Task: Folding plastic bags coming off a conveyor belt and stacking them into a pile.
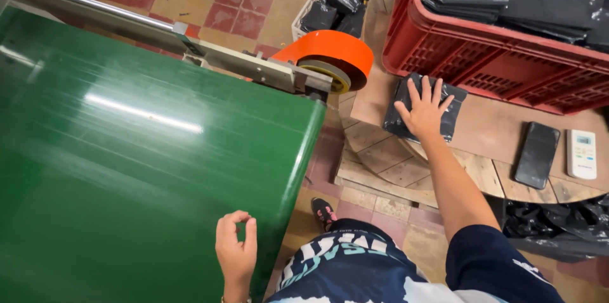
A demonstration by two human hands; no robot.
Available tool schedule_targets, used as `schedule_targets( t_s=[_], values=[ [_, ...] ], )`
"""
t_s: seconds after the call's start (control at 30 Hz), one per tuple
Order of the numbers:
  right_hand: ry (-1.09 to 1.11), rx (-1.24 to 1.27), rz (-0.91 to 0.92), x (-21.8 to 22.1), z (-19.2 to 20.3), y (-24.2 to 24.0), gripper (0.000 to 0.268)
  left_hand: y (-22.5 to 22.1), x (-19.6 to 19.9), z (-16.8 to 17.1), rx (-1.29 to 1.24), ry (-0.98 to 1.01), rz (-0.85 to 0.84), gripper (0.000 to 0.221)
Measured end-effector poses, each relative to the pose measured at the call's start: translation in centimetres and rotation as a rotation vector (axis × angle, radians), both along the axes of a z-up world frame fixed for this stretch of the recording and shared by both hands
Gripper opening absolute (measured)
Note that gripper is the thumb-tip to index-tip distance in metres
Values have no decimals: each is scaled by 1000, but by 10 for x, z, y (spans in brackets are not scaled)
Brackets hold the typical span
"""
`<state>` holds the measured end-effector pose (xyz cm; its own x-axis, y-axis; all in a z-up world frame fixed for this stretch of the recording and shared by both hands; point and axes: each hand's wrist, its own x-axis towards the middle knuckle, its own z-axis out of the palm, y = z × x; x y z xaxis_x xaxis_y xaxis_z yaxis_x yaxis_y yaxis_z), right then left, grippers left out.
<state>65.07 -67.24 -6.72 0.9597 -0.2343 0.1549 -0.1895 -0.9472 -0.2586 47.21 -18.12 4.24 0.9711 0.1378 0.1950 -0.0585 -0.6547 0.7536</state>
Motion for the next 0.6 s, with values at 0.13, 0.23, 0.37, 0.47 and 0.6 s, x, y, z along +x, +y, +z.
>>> schedule_targets(
  t_s=[0.13,0.23,0.37,0.47,0.6],
  values=[
    [31,8,-18,7,-8,1,78,1,-6,-10,18,-6,42,10],
    [20,4,-22,2,-13,3,77,6,-13,-20,46,-2,54,10],
    [70,35,-21,4,-9,2,72,8,-20,-20,50,-17,87,9],
    [104,31,-18,6,-13,-2,75,15,-28,-19,27,-59,103,10],
    [120,8,6,9,-1,-1,70,26,-49,-13,15,-128,191,10]
  ],
)
